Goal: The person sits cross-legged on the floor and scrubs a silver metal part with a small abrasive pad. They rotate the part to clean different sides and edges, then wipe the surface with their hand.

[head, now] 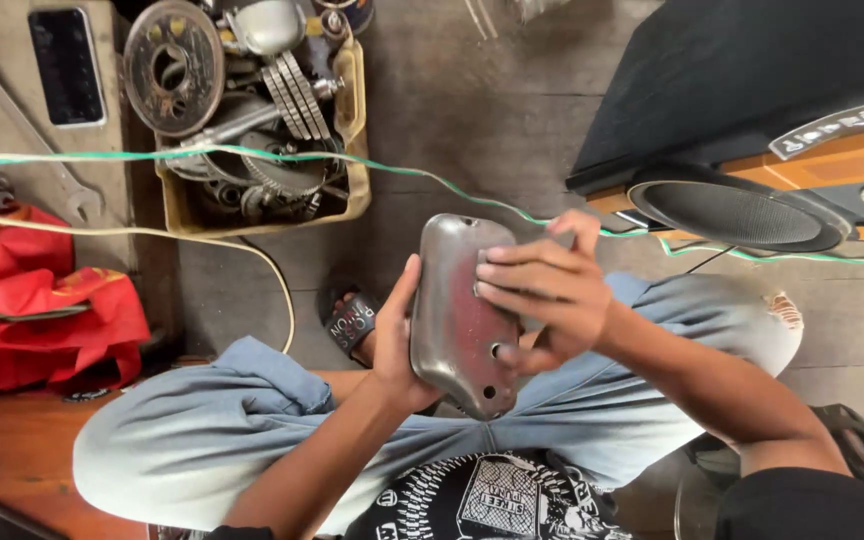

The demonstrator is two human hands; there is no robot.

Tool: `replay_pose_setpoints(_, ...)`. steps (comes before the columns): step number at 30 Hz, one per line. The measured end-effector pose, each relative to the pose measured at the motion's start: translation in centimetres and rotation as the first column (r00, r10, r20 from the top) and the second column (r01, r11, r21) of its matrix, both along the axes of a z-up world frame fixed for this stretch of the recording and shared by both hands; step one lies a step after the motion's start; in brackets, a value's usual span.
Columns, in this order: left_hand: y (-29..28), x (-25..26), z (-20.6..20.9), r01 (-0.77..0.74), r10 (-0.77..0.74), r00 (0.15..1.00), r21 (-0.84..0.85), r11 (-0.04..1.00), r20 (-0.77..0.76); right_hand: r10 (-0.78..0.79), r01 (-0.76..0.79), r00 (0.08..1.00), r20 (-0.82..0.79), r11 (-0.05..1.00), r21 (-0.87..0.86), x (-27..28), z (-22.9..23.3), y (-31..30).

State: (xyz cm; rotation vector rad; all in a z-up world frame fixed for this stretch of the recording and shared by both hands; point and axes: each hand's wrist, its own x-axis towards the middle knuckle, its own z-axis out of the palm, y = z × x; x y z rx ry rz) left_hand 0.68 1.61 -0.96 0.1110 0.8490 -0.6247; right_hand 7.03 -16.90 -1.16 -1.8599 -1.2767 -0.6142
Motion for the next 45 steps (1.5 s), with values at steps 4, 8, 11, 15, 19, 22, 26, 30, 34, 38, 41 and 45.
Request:
replay_pose_setpoints(4,-0.2,-0.4,-1.8,0.13,-0.133,0.989,0.048,0.99,0.067,0.065,-0.065,0.998,0.007,0.997,0.042,-2.5,-0.5,0.4)
replay_pose_setpoints(8,-0.6,-0.8,-3.3,0.061,-0.062,0.998,0.035,0.998,0.032,0.026,-0.026,1.0,-0.006,0.999,-0.029,-1.2,-1.6,0.1)
replay_pose_setpoints(11,-0.8,-2.1,-5.9,0.011,0.012,0.989,-0.155,0.988,0.146,0.133,-0.148,0.986,-0.101,0.976,-0.158,-2.4,-1.1,-0.1)
replay_pose_setpoints(15,-0.7,-2.3,-7.1,0.019,0.045,0.959,-0.222,0.975,0.279,0.029,-0.094,0.979,-0.203,0.943,-0.32,-1.0,-0.9,-0.9)
replay_pose_setpoints(19,-0.6,-2.3,-7.1,-0.033,0.127,0.933,-0.269,0.963,0.338,0.143,-0.169,0.983,-0.118,0.95,-0.263,-2.5,-1.2,-0.7)
replay_pose_setpoints(22,-0.2,-2.5,-7.3,-0.017,0.099,0.953,-0.278,0.96,0.285,0.118,-0.151,0.985,-0.124,0.941,-0.304,-2.6,-0.2,-0.2)
replay_pose_setpoints(26,0.1,-2.6,-6.7,-0.025,0.104,0.951,-0.264,0.964,0.291,0.036,-0.074,0.991,-0.131,0.952,-0.297,-2.7,1.5,0.6)
replay_pose_setpoints(30,0.5,-2.6,-6.7,-0.033,0.126,0.947,-0.301,0.953,0.296,0.063,-0.101,0.988,-0.142,0.954,-0.283,-2.9,2.4,1.0)
replay_pose_setpoints(34,1.0,-2.1,-5.8,-0.018,0.084,0.949,-0.213,0.977,0.303,0.008,-0.034,0.996,-0.092,0.96,-0.277,-4.5,3.9,0.9)
replay_pose_setpoints(38,1.0,-1.5,-4.4,-0.005,0.143,0.871,-0.284,0.959,0.47,0.164,-0.185,0.976,-0.14,0.972,-0.146,-8.4,4.2,4.3)
replay_pose_setpoints(41,0.3,-1.6,-6.5,-0.002,0.176,0.862,-0.343,0.939,0.476,0.32,-0.338,0.885,-0.339,0.941,0.006,-12.1,0.9,8.7)
replay_pose_setpoints(45,0.3,-1.6,-5.2,-0.002,0.132,0.872,-0.268,0.964,0.471,0.474,-0.382,0.719,-0.508,0.881,0.28,-17.9,-3.0,13.5)
